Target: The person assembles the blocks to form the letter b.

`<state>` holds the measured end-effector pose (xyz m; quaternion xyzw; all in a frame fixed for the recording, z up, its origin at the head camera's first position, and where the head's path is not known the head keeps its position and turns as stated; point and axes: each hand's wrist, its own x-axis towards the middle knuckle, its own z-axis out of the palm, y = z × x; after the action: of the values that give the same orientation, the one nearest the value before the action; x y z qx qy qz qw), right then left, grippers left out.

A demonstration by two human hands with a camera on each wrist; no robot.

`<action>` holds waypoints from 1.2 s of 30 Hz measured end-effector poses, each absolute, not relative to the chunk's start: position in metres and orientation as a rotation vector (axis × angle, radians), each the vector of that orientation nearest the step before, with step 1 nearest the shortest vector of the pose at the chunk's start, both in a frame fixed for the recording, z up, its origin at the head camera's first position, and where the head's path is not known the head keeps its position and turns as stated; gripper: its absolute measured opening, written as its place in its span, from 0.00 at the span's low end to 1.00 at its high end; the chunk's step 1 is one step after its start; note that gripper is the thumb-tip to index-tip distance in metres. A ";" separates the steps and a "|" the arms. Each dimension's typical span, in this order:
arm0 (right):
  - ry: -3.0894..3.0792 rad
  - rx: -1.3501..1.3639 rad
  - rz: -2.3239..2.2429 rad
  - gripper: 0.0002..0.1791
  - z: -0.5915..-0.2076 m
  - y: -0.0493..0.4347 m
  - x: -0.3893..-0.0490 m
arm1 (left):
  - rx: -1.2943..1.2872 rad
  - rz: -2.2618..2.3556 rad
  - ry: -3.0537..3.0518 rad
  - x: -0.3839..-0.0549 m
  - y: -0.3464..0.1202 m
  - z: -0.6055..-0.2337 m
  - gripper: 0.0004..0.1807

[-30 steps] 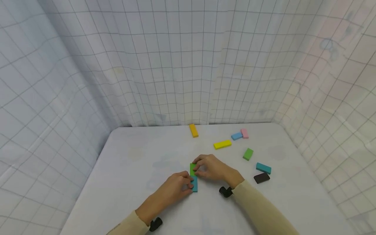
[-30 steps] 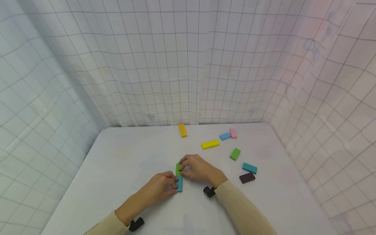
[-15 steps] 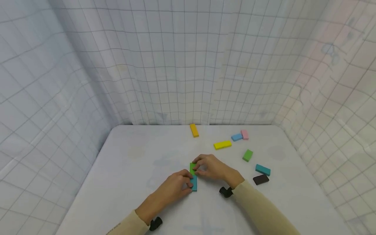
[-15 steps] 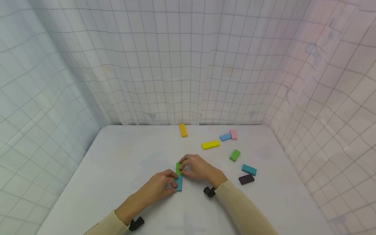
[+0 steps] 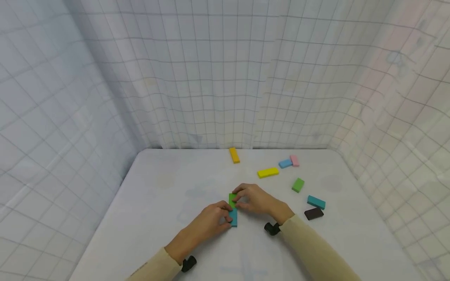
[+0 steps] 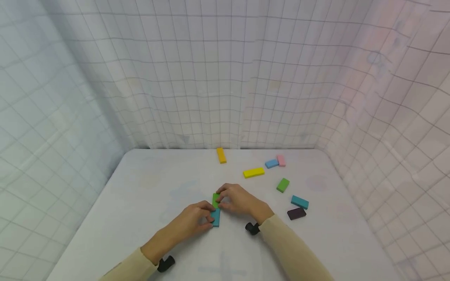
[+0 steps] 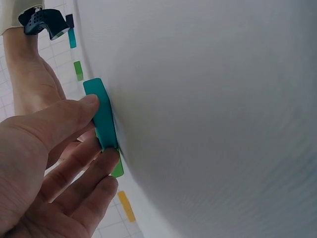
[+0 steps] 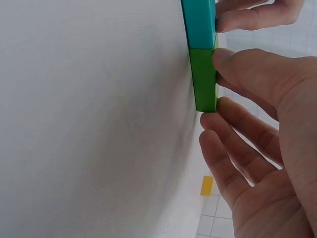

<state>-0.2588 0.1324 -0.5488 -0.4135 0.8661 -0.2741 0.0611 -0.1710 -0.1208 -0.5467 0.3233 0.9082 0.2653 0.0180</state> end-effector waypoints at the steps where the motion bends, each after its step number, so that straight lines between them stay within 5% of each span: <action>1: 2.619 -1.250 -0.827 0.09 -0.549 0.133 -0.259 | 1.005 0.819 2.820 -0.172 -0.120 -0.547 0.03; 24: 2.660 -1.206 -0.836 0.12 -0.549 0.142 -0.268 | 1.014 0.803 2.821 -0.175 -0.121 -0.549 0.03; 36: 2.937 -0.836 -0.923 0.22 -0.545 0.171 -0.291 | 0.984 0.821 2.781 -0.174 -0.124 -0.548 0.03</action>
<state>-0.2908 0.1712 -0.5446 -0.2621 0.9203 -0.2893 -0.0244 -0.1741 -0.1235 -0.5477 0.3211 0.9075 0.2678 0.0401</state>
